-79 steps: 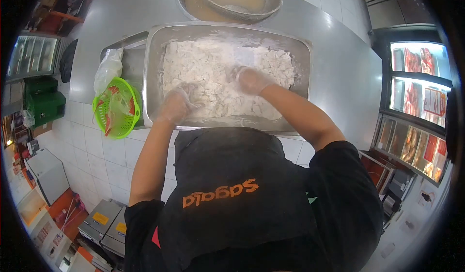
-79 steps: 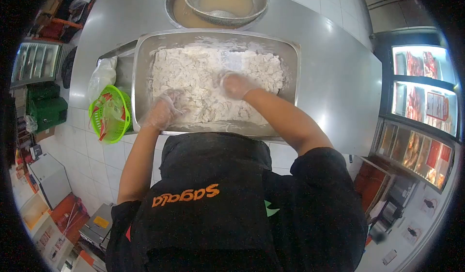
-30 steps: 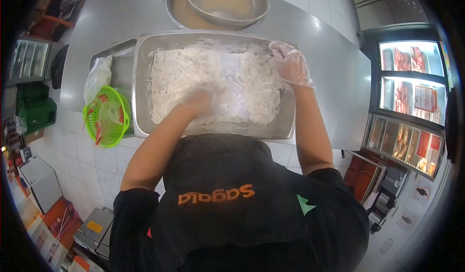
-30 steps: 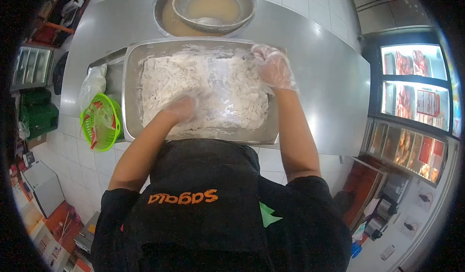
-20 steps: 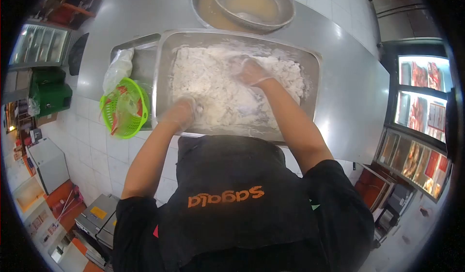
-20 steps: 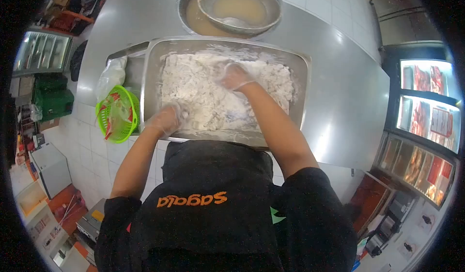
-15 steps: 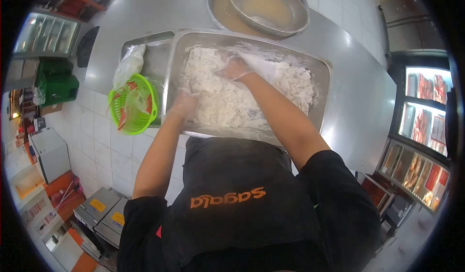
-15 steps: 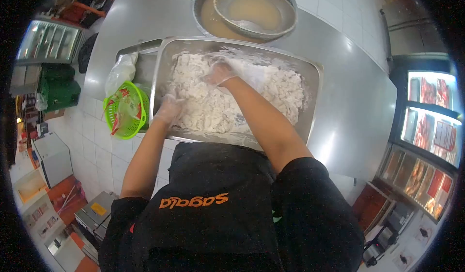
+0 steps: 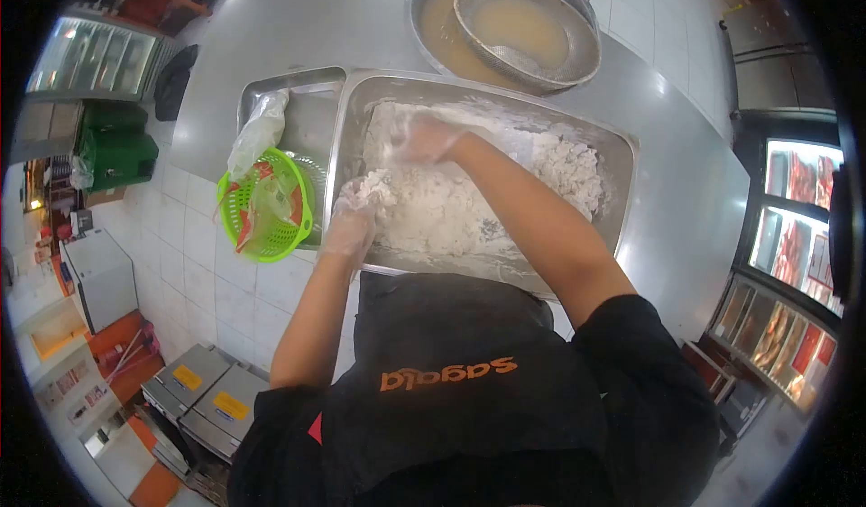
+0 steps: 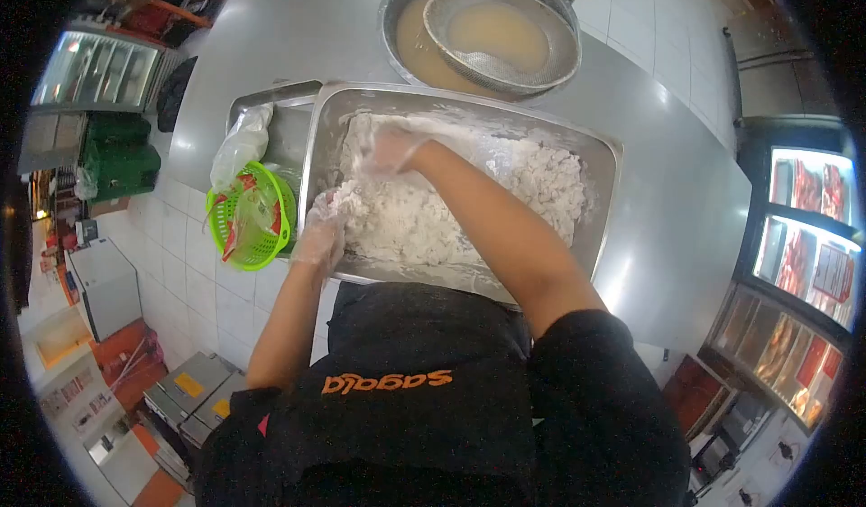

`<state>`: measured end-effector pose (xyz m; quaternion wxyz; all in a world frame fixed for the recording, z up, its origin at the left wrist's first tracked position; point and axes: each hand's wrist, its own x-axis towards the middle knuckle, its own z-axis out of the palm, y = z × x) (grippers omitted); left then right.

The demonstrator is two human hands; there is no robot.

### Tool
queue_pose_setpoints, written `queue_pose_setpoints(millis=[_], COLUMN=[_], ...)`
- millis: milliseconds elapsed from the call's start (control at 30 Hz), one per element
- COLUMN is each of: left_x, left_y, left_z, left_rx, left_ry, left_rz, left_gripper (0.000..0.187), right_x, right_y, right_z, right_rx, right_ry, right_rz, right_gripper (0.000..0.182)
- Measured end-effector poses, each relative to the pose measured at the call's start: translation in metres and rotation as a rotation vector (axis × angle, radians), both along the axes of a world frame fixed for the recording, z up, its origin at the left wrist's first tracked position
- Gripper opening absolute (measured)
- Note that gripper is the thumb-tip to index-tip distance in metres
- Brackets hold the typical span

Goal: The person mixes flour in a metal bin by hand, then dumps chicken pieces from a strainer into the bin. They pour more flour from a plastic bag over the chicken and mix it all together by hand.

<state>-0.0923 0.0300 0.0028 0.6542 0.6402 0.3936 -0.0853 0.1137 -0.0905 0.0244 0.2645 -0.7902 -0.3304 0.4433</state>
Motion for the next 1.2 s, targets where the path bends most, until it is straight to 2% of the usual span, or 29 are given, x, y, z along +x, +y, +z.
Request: queue_pose_setpoints(millis=[33, 100, 167, 233, 333, 367, 433, 500, 533, 567, 600, 667, 700, 733, 767, 800, 833, 867, 933, 1000, 1033, 1100, 1133, 1167, 1200], left_x=[-0.002, -0.004, -0.003, 0.002, 0.002, 0.004, 0.004, 0.003, 0.015, 0.010, 0.005, 0.011, 0.020, 0.026, 0.033, 0.033, 0.038, 0.041, 0.049, 0.053, 0.055, 0.051, 0.050, 0.049, 0.049], left_y=[-0.003, -0.001, 0.003, 0.005, 0.000, 0.000, 0.005, 0.011, 0.000, 0.004, 0.014, 0.018, 0.017, 0.015, 0.013, 0.010, 0.005, 0.004, -0.007, -0.012, -0.013, -0.004, 0.000, 0.003, 0.005], left_z=[0.000, -0.014, -0.015, 0.000, 0.008, 0.007, 0.001, -0.011, 0.029, 0.011, -0.023, -0.040, -0.039, -0.045, -0.051, -0.075, -0.077, -0.077, -0.039, -0.014, -0.008, -0.012, -0.013, -0.014, -0.014], left_rx=[-0.103, -0.193, -0.212, -0.165, -0.195, -0.220, -0.071, 0.055, -0.032, 0.070, 0.173, 0.385, 0.494, 0.376, 0.265, -0.068, -0.389, -0.413, -0.461, -0.491, -0.512, -0.565, -0.590, -0.476, -0.365], left_ry=[-0.064, -0.121, -0.128, -0.089, -0.087, -0.072, -0.029, 0.017, 0.119, 0.155, 0.187, 0.253, 0.288, 0.314, 0.340, 0.347, 0.343, 0.370, 0.423, 0.363, 0.333, 0.224, 0.171, 0.101, 0.034], left_rz=[0.091, 0.151, 0.171, 0.155, 0.189, 0.206, 0.056, -0.148, -0.201, -0.382, -0.561, -0.789, -0.840, -0.753, -0.660, -0.425, -0.188, -0.206, -0.240, -0.240, -0.235, -0.031, 0.071, 0.049, 0.025], left_gripper=[0.035, 0.039, 0.040, 0.039, 0.036, 0.036, 0.041, 0.045, 0.050, 0.052, 0.053, 0.056, 0.058, 0.058, 0.059, 0.059, 0.060, 0.058, 0.056, 0.055, 0.054, 0.048, 0.046, 0.046, 0.046], right_x=[0.006, 0.010, 0.003, -0.014, -0.042, -0.041, -0.029, -0.018, -0.015, -0.011, -0.009, -0.004, -0.023, -0.048, -0.062, -0.074, -0.078, -0.081, -0.083, -0.083, -0.077, -0.065, -0.059, -0.051, -0.046], right_y=[0.014, 0.030, 0.042, 0.050, 0.040, 0.033, 0.006, -0.034, -0.051, -0.066, -0.081, -0.101, -0.105, -0.109, -0.109, -0.108, -0.105, -0.101, -0.089, -0.075, -0.074, -0.077, -0.075, -0.071, -0.073], right_z=[0.007, -0.031, -0.048, -0.051, -0.061, -0.063, -0.043, 0.025, 0.020, 0.010, -0.003, -0.026, -0.018, -0.009, -0.023, -0.039, -0.038, -0.037, -0.036, -0.037, -0.019, 0.014, 0.001, -0.023, -0.026], right_rx=[-0.055, 0.117, 0.148, 0.037, -0.158, -0.090, 0.045, 0.118, 0.191, 0.265, 0.076, -0.296, -0.202, -0.103, -0.087, -0.069, -0.076, -0.080, -0.130, -0.225, -0.168, -0.069, -0.020, 0.030, 0.042], right_ry=[-0.089, -0.356, -0.452, -0.376, -0.181, -0.126, -0.019, 0.203, 0.154, 0.101, 0.124, 0.160, 0.306, 0.453, 0.524, 0.599, 0.617, 0.632, 0.687, 0.780, 0.689, 0.513, 0.240, -0.029, -0.115], right_rz=[-0.052, 0.024, 0.203, 0.490, 0.634, 0.615, 0.570, 0.237, 0.045, -0.147, -0.189, -0.282, -0.445, -0.604, -0.581, -0.559, -0.444, -0.332, -0.313, -0.496, -0.471, -0.412, -0.215, -0.022, 0.007], right_gripper=[0.039, 0.036, 0.034, 0.037, 0.042, 0.042, 0.043, 0.041, 0.042, 0.043, 0.043, 0.045, 0.050, 0.055, 0.062, 0.069, 0.067, 0.065, 0.066, 0.068, 0.065, 0.061, 0.056, 0.052, 0.049])
